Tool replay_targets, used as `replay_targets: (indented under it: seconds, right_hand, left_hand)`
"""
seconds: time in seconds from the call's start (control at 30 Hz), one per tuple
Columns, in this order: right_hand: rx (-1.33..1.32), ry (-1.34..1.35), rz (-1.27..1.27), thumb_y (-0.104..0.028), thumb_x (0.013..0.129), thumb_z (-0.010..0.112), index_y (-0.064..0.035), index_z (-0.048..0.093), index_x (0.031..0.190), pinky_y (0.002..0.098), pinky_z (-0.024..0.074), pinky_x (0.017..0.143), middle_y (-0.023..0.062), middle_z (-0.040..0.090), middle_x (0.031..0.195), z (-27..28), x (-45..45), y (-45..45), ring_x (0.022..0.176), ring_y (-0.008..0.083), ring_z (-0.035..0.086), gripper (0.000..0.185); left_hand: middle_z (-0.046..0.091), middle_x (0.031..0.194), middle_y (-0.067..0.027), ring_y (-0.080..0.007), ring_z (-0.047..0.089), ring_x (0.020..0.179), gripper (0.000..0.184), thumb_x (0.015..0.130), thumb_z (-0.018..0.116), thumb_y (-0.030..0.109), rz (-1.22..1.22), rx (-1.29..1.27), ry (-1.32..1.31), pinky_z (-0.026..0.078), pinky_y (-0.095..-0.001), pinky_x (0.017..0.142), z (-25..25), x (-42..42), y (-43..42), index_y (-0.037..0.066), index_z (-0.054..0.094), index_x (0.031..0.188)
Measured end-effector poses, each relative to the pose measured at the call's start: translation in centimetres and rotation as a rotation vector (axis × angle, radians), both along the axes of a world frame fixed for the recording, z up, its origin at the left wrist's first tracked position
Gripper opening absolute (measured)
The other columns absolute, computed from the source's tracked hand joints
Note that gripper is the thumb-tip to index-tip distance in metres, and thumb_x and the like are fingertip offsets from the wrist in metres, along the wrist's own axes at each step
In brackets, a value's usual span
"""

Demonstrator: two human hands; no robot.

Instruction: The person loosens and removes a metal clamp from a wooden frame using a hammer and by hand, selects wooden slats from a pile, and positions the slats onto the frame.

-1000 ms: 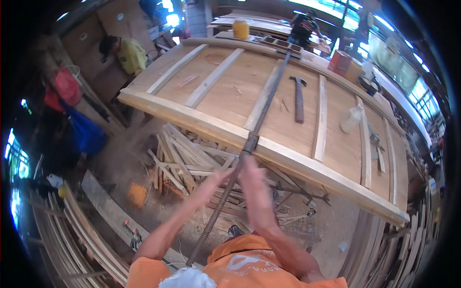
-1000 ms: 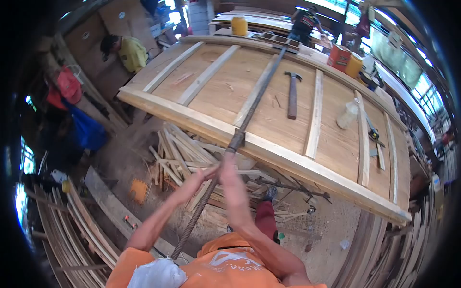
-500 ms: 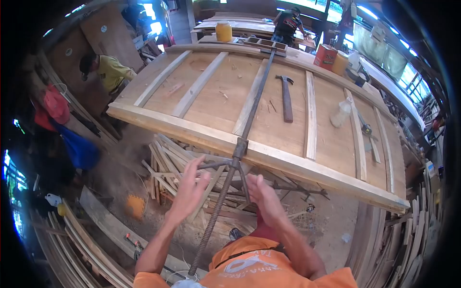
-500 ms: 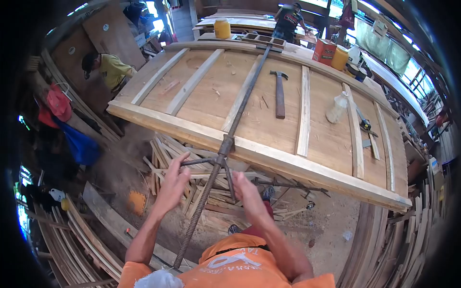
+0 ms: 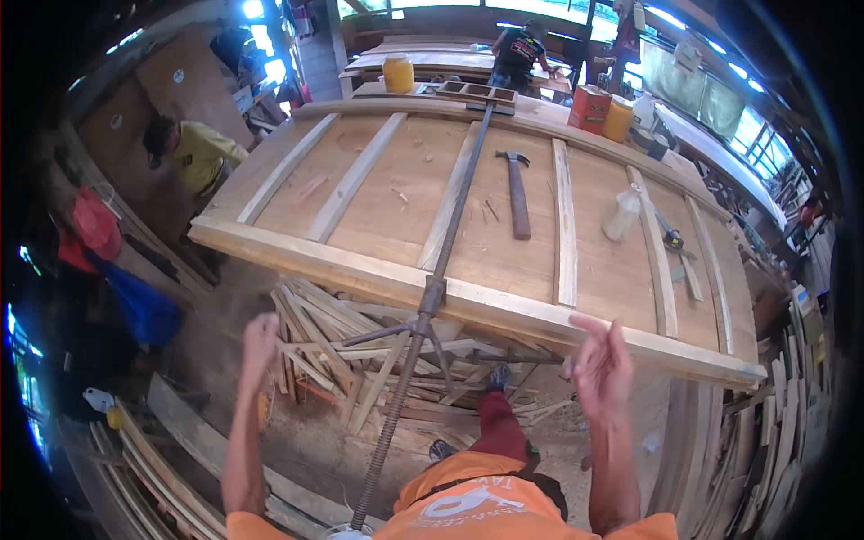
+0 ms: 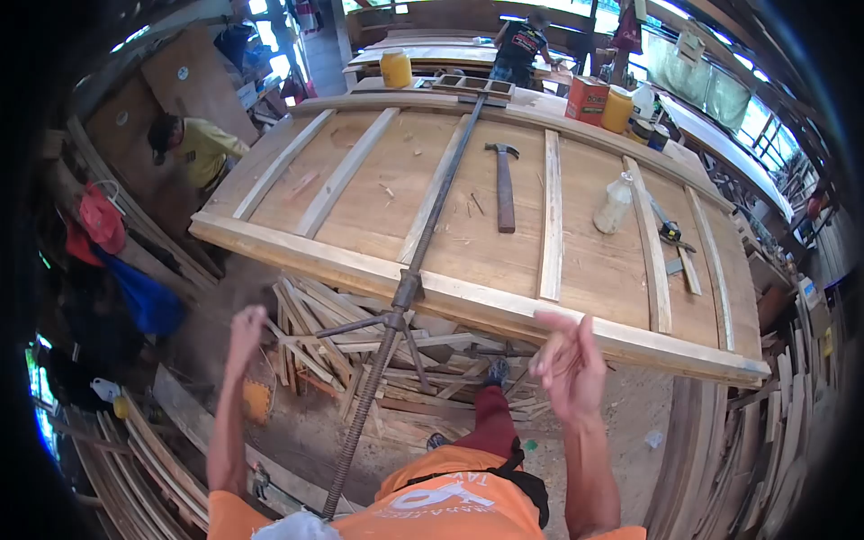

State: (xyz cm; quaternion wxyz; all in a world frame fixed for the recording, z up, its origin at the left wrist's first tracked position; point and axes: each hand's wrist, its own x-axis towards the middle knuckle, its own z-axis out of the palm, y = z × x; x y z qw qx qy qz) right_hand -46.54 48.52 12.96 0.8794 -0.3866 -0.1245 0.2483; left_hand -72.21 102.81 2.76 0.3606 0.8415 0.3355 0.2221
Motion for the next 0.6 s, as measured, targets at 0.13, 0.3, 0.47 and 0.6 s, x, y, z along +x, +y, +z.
replay_targets:
  seconds: [0.13,0.3,0.47,0.6]
  right_hand:
    - [-0.114,0.084,0.052,-0.043,0.114,0.040,0.0093,0.067,0.123,0.0303,0.0576,0.065,0.0075,0.065,0.066,-2.2,-3.1,1.1,0.053,0.0134,0.060,0.060]
    - [-0.262,-0.002,0.169,-0.034,0.111,0.051,0.0064,0.068,0.123,0.0276,0.0559,0.065,0.0090,0.070,0.076,-1.5,-7.2,1.4,0.062,0.0129,0.064,0.045]
    - [-0.535,-0.134,0.250,-0.020,0.109,0.058,0.0038,0.068,0.126,0.0256,0.0540,0.066,0.0104,0.073,0.084,0.4,-7.8,-2.8,0.070,0.0113,0.066,0.031]
    - [-0.587,-0.153,0.329,-0.013,0.107,0.059,0.0044,0.069,0.126,0.0263,0.0547,0.068,0.0110,0.074,0.086,-0.7,-4.0,-5.5,0.072,0.0118,0.067,0.027]
  left_hand:
    - [0.075,0.109,-0.0207,-0.0264,0.072,0.100,0.038,0.108,0.056,0.027,-0.114,0.042,-0.115,0.054,-0.0377,0.091,10.7,8.8,-6.2,-0.006,0.070,0.120]
    - [0.070,0.124,-0.0274,-0.0339,0.066,0.121,0.063,0.104,0.063,0.045,-0.609,0.033,0.037,0.051,-0.0423,0.102,10.9,24.8,-13.2,-0.009,0.061,0.136]
    - [0.061,0.127,-0.0366,-0.0507,0.060,0.122,0.078,0.097,0.066,0.056,-0.756,0.459,0.331,0.049,-0.0513,0.106,3.7,38.3,-12.5,-0.014,0.054,0.131]
    - [0.059,0.124,-0.0407,-0.0530,0.059,0.121,0.074,0.097,0.068,0.053,-0.545,0.611,0.206,0.049,-0.0537,0.104,2.1,42.4,-13.4,-0.015,0.056,0.121]
